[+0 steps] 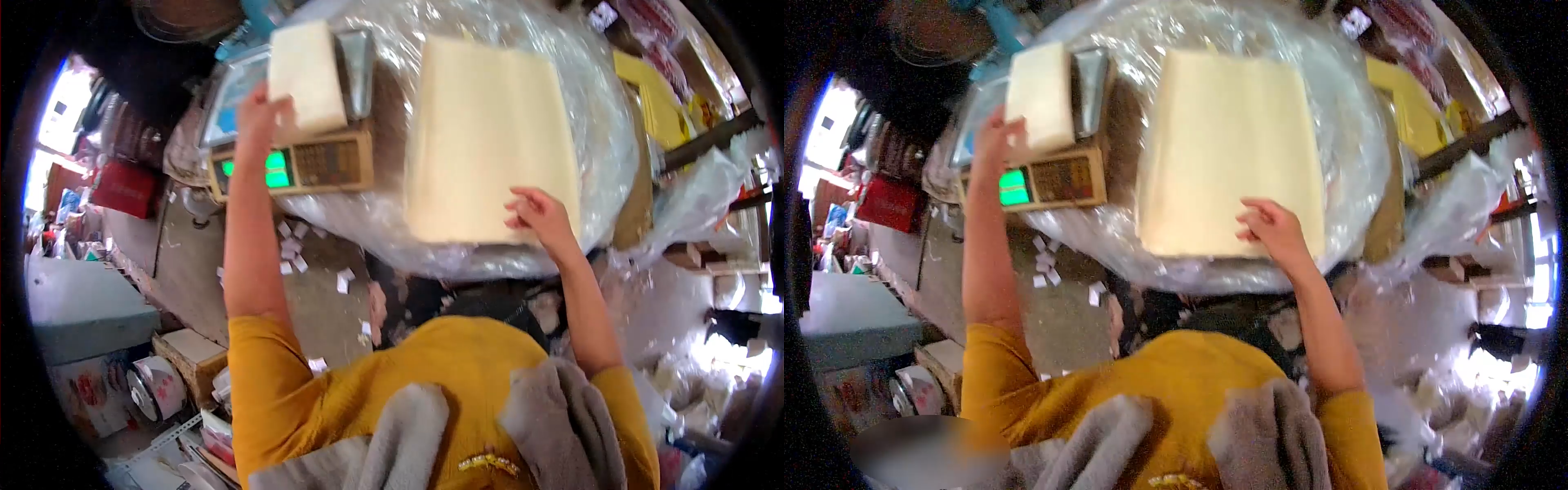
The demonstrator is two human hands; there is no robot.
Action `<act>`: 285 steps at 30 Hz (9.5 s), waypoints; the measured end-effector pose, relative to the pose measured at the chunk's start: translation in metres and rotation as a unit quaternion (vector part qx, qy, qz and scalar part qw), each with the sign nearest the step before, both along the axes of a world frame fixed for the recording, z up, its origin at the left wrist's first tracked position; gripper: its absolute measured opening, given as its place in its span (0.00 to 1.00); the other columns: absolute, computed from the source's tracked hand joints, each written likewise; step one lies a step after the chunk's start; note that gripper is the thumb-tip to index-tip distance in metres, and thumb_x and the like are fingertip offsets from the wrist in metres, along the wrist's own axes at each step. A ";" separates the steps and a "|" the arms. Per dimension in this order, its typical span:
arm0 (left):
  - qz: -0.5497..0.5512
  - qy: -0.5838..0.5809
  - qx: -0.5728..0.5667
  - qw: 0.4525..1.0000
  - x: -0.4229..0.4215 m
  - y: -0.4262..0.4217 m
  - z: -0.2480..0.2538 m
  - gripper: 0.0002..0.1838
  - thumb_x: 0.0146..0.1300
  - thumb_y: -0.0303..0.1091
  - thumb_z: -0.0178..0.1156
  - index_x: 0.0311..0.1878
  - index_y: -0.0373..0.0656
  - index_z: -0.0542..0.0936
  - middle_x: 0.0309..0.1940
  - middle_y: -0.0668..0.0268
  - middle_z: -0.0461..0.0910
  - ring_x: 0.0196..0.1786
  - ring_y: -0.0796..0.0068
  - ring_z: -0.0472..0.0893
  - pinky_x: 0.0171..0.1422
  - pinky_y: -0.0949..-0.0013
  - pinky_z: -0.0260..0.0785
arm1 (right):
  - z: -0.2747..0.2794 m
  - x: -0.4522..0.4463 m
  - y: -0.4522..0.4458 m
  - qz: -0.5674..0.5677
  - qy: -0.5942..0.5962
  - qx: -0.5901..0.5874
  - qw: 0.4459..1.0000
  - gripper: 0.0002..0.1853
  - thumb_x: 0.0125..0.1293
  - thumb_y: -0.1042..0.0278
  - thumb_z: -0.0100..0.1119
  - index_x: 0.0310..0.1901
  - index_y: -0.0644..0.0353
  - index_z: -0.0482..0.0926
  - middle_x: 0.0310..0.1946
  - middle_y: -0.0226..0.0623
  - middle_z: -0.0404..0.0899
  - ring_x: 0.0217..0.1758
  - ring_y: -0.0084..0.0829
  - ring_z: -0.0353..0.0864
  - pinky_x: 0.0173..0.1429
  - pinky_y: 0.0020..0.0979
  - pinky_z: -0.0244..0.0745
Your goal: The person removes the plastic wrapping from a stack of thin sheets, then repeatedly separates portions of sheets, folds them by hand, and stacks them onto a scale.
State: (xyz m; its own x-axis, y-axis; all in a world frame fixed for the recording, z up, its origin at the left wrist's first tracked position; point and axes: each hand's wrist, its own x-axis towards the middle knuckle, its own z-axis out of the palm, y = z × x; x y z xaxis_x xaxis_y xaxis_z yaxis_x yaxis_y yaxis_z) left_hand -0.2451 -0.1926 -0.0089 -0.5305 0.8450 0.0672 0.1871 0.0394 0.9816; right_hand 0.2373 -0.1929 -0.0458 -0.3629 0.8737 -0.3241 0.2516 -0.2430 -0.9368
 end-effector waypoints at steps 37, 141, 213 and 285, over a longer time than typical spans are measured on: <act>-0.266 0.444 0.045 0.855 0.263 -0.066 -0.081 0.15 0.48 0.26 0.63 0.42 0.40 0.77 0.42 0.54 0.75 0.49 0.50 0.73 0.55 0.55 0.68 | -0.039 -0.033 0.020 0.125 -0.259 0.481 0.828 0.14 0.64 0.60 0.53 0.46 0.59 0.77 0.42 0.45 0.78 0.48 0.45 0.77 0.50 0.39 0.72; -0.139 0.203 -0.120 0.962 0.241 -0.016 -0.081 0.33 0.52 0.35 0.69 0.61 0.41 0.68 0.60 0.52 0.71 0.65 0.53 0.68 0.68 0.55 0.58 | -0.054 0.060 0.038 -0.042 -0.171 0.074 0.982 0.22 0.61 0.62 0.61 0.54 0.64 0.74 0.45 0.44 0.80 0.49 0.34 0.78 0.56 0.32 0.70; 0.095 0.581 -0.110 0.801 0.000 0.028 -0.054 0.22 0.59 0.37 0.54 0.58 0.46 0.75 0.66 0.57 0.65 0.70 0.56 0.62 0.68 0.49 0.57 | -0.034 -0.027 -0.016 0.262 -0.242 0.389 0.849 0.09 0.64 0.67 0.56 0.45 0.56 0.80 0.42 0.36 0.80 0.51 0.37 0.76 0.63 0.46 0.61; -0.256 0.529 -0.237 0.774 0.312 0.062 -0.076 0.47 0.50 0.64 0.63 0.69 0.49 0.62 0.70 0.53 0.57 0.71 0.43 0.53 0.69 0.37 0.52 | 0.182 0.019 0.031 0.004 -0.227 0.684 0.694 0.12 0.55 0.70 0.57 0.42 0.56 0.80 0.39 0.38 0.83 0.36 0.37 0.84 0.37 0.32 0.78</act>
State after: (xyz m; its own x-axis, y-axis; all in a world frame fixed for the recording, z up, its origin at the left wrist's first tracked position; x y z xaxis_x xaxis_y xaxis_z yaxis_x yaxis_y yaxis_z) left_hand 0.0673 -0.1302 -0.0854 0.0230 0.9889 -0.1469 0.9860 0.0018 0.1670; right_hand 0.2567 -0.1623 0.1358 -0.5008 0.4754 0.7233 0.5921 0.7977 -0.1144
